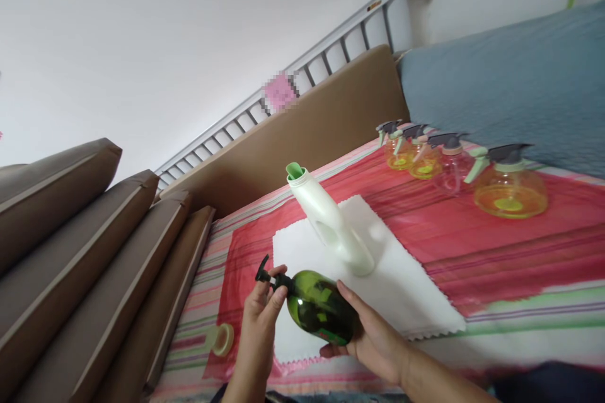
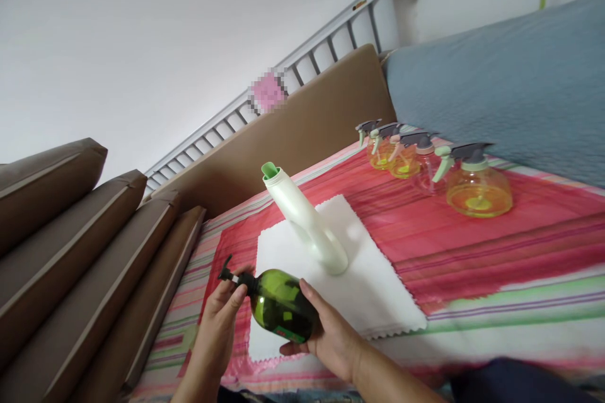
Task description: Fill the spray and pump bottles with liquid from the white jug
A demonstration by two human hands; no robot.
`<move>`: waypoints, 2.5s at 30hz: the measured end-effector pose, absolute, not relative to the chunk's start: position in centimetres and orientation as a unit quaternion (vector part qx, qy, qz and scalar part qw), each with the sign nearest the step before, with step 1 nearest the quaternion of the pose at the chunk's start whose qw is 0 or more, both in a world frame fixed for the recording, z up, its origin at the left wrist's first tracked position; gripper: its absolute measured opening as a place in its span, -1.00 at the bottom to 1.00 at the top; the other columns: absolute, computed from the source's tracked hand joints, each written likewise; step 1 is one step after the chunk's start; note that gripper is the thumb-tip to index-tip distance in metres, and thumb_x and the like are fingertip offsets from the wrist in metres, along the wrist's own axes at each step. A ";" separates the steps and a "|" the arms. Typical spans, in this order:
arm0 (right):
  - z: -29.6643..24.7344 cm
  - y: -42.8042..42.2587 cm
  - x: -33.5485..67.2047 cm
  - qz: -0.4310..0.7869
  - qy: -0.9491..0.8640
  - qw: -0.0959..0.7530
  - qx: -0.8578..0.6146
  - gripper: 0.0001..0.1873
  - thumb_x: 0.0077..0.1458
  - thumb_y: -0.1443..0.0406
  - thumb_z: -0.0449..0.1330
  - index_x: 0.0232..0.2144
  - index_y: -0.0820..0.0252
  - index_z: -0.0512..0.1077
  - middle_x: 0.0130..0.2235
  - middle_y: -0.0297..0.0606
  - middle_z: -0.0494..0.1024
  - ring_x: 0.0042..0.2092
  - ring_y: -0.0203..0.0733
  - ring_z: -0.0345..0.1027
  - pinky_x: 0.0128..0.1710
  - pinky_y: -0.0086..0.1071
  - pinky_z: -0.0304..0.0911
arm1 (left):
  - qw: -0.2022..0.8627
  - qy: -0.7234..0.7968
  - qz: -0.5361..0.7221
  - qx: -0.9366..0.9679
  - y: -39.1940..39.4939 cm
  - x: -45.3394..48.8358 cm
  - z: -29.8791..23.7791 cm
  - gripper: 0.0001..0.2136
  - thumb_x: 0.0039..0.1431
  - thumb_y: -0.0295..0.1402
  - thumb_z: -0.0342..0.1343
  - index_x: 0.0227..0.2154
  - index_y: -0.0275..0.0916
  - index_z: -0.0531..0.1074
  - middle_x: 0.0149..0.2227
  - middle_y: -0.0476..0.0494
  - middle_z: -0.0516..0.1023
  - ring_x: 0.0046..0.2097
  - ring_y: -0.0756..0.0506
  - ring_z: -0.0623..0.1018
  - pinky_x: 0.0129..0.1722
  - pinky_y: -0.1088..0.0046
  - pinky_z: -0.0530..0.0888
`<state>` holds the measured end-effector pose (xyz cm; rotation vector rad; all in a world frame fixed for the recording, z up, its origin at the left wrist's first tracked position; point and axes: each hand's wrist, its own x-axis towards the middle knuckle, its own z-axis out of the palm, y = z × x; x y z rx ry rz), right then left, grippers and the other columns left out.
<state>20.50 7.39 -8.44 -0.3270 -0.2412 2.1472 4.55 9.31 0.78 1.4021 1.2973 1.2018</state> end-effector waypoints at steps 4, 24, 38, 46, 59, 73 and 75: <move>-8.4 7.4 20.5 0.876 -0.090 0.456 -0.131 -0.48 0.12 0.00 0.03 -0.05 0.28 0.38 -0.19 -0.06 0.59 -0.24 -0.06 0.43 -0.34 -0.11 0.39 | 0.463 0.494 0.477 0.560 9.1 4.6 0.9 -0.57 -0.01 -0.19 0.20 -0.04 -0.17 0.42 0.05 -0.24 0.44 0.11 -0.25 0.35 0.06 0.24 0.28; -8.4 7.5 20.7 0.876 -0.108 0.455 -0.119 -0.46 0.12 0.00 0.02 -0.01 0.28 0.35 -0.16 -0.06 0.59 -0.21 -0.02 0.44 -0.34 -0.11 0.39 | 0.445 0.501 0.502 0.547 9.6 4.3 0.7 -0.59 -0.14 -0.21 0.30 -0.19 -0.26 0.48 -0.03 -0.31 0.47 0.07 -0.32 0.37 0.05 0.16 0.29; -8.1 7.4 20.8 0.874 -0.099 0.461 -0.114 -0.47 0.14 0.00 -0.01 -0.04 0.27 0.37 -0.17 -0.07 0.59 -0.23 -0.04 0.45 -0.39 -0.14 0.40 | 0.469 0.492 0.505 0.532 9.1 5.0 1.1 -0.56 -0.18 -0.24 0.32 -0.16 -0.23 0.48 0.02 -0.29 0.45 0.08 -0.31 0.37 0.05 0.17 0.30; -8.1 7.5 20.8 0.877 -0.099 0.461 -0.098 -0.48 0.15 0.01 -0.03 -0.03 0.26 0.36 -0.16 -0.08 0.59 -0.22 -0.05 0.45 -0.38 -0.15 0.40 | 0.496 0.471 0.513 0.519 9.3 5.1 0.4 -0.54 -0.16 -0.18 0.31 -0.14 -0.23 0.48 0.02 -0.30 0.46 0.09 -0.29 0.36 0.09 0.20 0.26; -7.9 7.3 20.7 0.875 -0.101 0.462 -0.105 -0.48 0.15 0.02 -0.02 -0.03 0.27 0.35 -0.15 -0.07 0.58 -0.18 0.00 0.46 -0.37 -0.15 0.39 | 0.428 0.517 0.526 0.522 9.2 5.9 0.6 -0.60 -0.16 -0.21 0.30 -0.22 -0.28 0.51 -0.10 -0.28 0.53 -0.06 -0.25 0.47 -0.05 0.25 0.36; -8.2 7.4 20.7 0.877 -0.142 0.447 -0.102 -0.41 0.13 -0.04 -0.03 0.01 0.28 0.32 -0.17 0.00 0.58 -0.22 0.04 0.48 -0.39 -0.18 0.36 | 0.436 0.483 0.510 0.563 9.4 5.2 1.0 -0.67 -0.14 -0.24 0.30 -0.26 -0.23 0.51 -0.10 -0.25 0.53 -0.02 -0.26 0.44 -0.07 0.29 0.37; -8.3 7.4 20.7 0.881 -0.137 0.442 -0.101 -0.40 0.13 -0.04 -0.03 0.02 0.27 0.31 -0.18 -0.01 0.59 -0.23 0.04 0.49 -0.41 -0.19 0.36 | 0.437 0.492 0.504 0.559 9.4 5.2 0.7 -0.69 -0.13 -0.26 0.29 -0.27 -0.25 0.51 -0.12 -0.25 0.54 -0.09 -0.23 0.48 -0.11 0.30 0.39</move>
